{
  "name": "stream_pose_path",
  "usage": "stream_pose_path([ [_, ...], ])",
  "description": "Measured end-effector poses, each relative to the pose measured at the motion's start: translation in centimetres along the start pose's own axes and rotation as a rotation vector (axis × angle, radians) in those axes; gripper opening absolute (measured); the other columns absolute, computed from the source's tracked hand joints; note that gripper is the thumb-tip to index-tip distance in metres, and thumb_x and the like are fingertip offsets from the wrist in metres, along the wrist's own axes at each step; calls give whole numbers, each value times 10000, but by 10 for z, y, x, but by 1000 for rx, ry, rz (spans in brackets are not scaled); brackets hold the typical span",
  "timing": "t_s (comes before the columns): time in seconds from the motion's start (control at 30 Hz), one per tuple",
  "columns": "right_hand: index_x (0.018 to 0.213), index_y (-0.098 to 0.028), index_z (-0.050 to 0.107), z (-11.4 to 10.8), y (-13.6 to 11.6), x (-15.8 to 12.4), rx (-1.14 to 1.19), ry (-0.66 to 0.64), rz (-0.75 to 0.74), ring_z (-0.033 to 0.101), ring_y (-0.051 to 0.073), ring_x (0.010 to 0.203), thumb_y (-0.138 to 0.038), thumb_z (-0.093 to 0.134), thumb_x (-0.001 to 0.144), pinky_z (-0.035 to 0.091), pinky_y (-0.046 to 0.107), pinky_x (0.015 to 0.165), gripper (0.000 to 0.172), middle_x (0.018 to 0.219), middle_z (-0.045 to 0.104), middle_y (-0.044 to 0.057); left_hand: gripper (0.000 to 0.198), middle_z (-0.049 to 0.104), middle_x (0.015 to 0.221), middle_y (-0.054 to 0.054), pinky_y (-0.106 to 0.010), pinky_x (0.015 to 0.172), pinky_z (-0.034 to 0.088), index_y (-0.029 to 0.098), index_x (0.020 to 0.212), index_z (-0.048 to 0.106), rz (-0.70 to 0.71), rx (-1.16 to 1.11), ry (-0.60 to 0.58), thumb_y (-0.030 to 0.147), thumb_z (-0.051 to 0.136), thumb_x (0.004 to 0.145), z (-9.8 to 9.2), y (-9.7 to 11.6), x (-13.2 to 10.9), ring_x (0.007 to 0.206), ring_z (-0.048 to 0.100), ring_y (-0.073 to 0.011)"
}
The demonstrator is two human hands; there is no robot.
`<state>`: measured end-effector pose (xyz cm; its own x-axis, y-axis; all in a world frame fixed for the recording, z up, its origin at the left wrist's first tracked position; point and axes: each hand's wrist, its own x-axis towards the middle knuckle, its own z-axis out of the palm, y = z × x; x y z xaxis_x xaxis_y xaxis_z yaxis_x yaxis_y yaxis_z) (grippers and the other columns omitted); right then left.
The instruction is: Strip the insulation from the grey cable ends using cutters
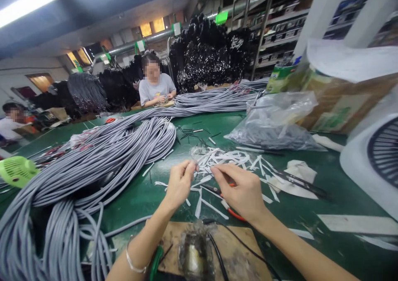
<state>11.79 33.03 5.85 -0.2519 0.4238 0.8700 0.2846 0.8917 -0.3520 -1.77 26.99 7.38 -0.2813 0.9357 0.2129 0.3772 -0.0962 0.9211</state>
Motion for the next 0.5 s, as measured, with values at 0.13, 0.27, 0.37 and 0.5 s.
stream_pose_path([
  [0.13, 749, -148, 621, -3, 0, -1, -128, 41, -95, 548, 114, 559, -162, 521, 832, 409, 226, 565, 130, 619, 621, 24, 329, 303, 479, 59, -204, 444, 219, 153, 648, 499, 69, 131, 50, 371, 368, 858, 6, 6, -4, 447, 267, -75],
  [0.27, 723, -163, 621, -6, 3, 3, -248, 39, -180, 513, 133, 577, -176, 539, 827, 357, 263, 569, 133, 597, 613, 20, 285, 456, 530, 30, -204, 483, 276, 141, 697, 576, 163, 296, 91, 296, 399, 859, 10, 9, -10, 469, 352, -76],
  [0.37, 720, -163, 617, -8, 5, 4, -228, 15, -216, 493, 139, 596, -162, 546, 823, 337, 277, 580, 125, 601, 619, 16, 258, 520, 577, 13, -203, 510, 303, 141, 762, 608, 206, 353, 95, 264, 405, 863, 9, 8, -12, 491, 399, -84],
  [0.5, 717, -172, 620, -9, 7, 5, -175, -4, -213, 474, 135, 595, -159, 551, 817, 324, 284, 585, 122, 598, 618, 7, 260, 510, 584, 13, -207, 522, 302, 147, 763, 602, 228, 374, 59, 251, 391, 873, 7, 9, -12, 505, 387, -87],
])
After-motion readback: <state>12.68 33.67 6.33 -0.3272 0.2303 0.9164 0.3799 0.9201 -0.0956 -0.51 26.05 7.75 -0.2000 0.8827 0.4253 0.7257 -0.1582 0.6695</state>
